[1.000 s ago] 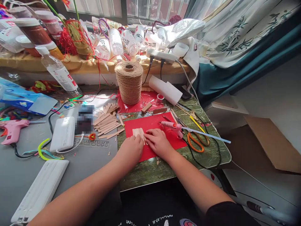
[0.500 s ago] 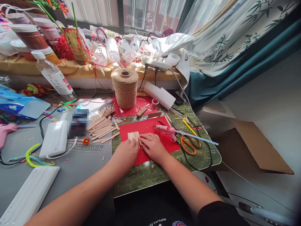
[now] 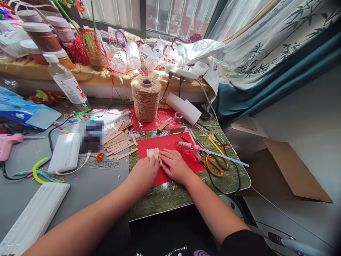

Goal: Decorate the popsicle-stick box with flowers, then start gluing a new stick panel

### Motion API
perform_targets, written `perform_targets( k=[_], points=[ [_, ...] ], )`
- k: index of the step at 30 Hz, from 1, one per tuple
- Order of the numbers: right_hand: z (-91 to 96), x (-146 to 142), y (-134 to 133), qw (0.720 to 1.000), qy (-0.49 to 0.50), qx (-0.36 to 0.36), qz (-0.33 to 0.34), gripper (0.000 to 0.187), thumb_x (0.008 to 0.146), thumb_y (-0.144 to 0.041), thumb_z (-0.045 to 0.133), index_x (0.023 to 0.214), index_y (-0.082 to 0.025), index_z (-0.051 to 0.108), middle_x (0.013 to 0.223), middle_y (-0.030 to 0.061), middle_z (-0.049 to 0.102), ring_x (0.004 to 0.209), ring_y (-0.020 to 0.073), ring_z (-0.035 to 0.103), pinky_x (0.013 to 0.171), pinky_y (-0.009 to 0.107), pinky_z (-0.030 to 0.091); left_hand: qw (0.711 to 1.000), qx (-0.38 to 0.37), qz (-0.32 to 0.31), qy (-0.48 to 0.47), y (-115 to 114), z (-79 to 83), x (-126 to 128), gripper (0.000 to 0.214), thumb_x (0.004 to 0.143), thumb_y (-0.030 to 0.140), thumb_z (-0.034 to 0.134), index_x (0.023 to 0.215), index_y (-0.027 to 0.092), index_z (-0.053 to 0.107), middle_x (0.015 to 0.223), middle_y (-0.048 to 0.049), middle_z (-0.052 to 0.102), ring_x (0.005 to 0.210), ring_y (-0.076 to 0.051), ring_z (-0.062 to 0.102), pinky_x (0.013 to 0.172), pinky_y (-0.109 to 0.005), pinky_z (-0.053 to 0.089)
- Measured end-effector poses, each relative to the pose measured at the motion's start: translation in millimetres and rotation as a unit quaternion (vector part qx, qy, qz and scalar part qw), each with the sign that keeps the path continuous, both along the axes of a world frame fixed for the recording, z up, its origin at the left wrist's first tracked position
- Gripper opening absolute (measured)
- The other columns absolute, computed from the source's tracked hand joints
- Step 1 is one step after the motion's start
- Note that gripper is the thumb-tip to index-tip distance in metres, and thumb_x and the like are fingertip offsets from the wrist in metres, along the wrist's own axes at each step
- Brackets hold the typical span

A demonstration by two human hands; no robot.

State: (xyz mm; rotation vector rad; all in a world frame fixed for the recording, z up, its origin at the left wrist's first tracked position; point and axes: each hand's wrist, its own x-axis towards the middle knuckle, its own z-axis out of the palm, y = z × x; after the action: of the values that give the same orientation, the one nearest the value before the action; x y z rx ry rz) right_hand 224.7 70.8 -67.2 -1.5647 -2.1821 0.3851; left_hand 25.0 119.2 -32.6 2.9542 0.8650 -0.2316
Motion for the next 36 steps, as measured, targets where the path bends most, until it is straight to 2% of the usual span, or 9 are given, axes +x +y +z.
perform_targets(
  k=[3,8,17,20,22,26,31,36],
  points=[
    [0.1,2,0,1.000,0.012,0.000,0.002,0.048,0.102,-0.030,0.057,0.150,-0.024,0.056,0.152,0.0097,0.059,0.144,0.0297,0.048,0.119,0.053,0.035,1.000,-0.005,-0.002,0.011,0,3.6,1,0.043,0.096,0.019,0.052,0.136,0.006,0.062,0.122,-0.0221,0.065,0.104,-0.031,0.065,0.086,-0.040,0.051],
    [2.8,8,2,0.998,0.049,-0.022,0.018,0.049,0.101,-0.019,0.055,0.150,-0.027,0.055,0.154,0.0059,0.057,0.146,0.0263,0.046,0.119,0.052,0.034,1.000,-0.003,0.004,0.013,0,5.5,1,0.049,0.096,0.019,0.051,0.143,0.004,0.056,0.123,-0.0230,0.064,0.107,-0.032,0.065,0.086,-0.041,0.051],
    [5.6,12,6,0.996,0.076,-0.044,0.017,0.049,0.097,-0.024,0.066,0.145,-0.029,0.060,0.152,0.0064,0.059,0.146,0.0281,0.047,0.119,0.053,0.033,1.000,0.002,-0.012,0.016,1,7.3,2,0.049,0.096,0.019,0.050,0.142,0.004,0.056,0.122,-0.0214,0.065,0.104,-0.031,0.064,0.087,-0.042,0.052],
    [5.4,13,6,0.996,0.077,-0.047,0.018,0.051,0.096,-0.026,0.068,0.146,-0.030,0.059,0.152,0.0072,0.059,0.147,0.0280,0.046,0.119,0.052,0.033,1.000,0.008,-0.011,0.001,1,6.0,2,0.052,0.096,0.019,0.049,0.146,0.004,0.051,0.122,-0.0217,0.065,0.105,-0.031,0.064,0.088,-0.042,0.052],
    [5.5,14,5,0.995,0.080,-0.048,0.016,0.054,0.096,-0.027,0.069,0.148,-0.030,0.056,0.152,0.0074,0.059,0.147,0.0275,0.046,0.119,0.052,0.032,1.000,0.009,-0.007,-0.005,1,3.8,2,0.056,0.096,0.018,0.049,0.150,0.005,0.047,0.122,-0.0218,0.064,0.106,-0.030,0.064,0.089,-0.042,0.051],
    [6.2,13,5,0.996,0.077,-0.054,0.010,0.065,0.095,-0.028,0.069,0.156,-0.031,0.046,0.154,0.0091,0.057,0.147,0.0274,0.046,0.118,0.052,0.033,1.000,0.007,-0.003,0.003,0,0.5,3,0.054,0.097,0.019,0.049,0.149,0.007,0.049,0.124,-0.0227,0.063,0.106,-0.030,0.063,0.087,-0.041,0.050],
    [8.0,11,5,0.997,0.054,-0.059,0.018,0.054,0.098,-0.029,0.065,0.150,-0.032,0.054,0.155,0.0066,0.056,0.148,0.0269,0.044,0.119,0.053,0.030,0.999,0.013,-0.006,0.033,-5,6.2,4,0.059,0.096,0.019,0.049,0.153,0.005,0.046,0.133,-0.0256,0.060,0.106,-0.033,0.063,0.083,-0.042,0.050],
    [9.4,6,4,0.998,0.018,-0.054,0.020,0.049,0.103,-0.032,0.057,0.152,-0.032,0.052,0.157,0.0043,0.054,0.149,0.0271,0.043,0.119,0.053,0.030,0.998,0.018,0.006,0.053,-10,13.5,3,0.058,0.097,0.016,0.047,0.153,0.003,0.045,0.135,-0.0276,0.060,0.108,-0.033,0.063,0.086,-0.042,0.050]
  ],
)
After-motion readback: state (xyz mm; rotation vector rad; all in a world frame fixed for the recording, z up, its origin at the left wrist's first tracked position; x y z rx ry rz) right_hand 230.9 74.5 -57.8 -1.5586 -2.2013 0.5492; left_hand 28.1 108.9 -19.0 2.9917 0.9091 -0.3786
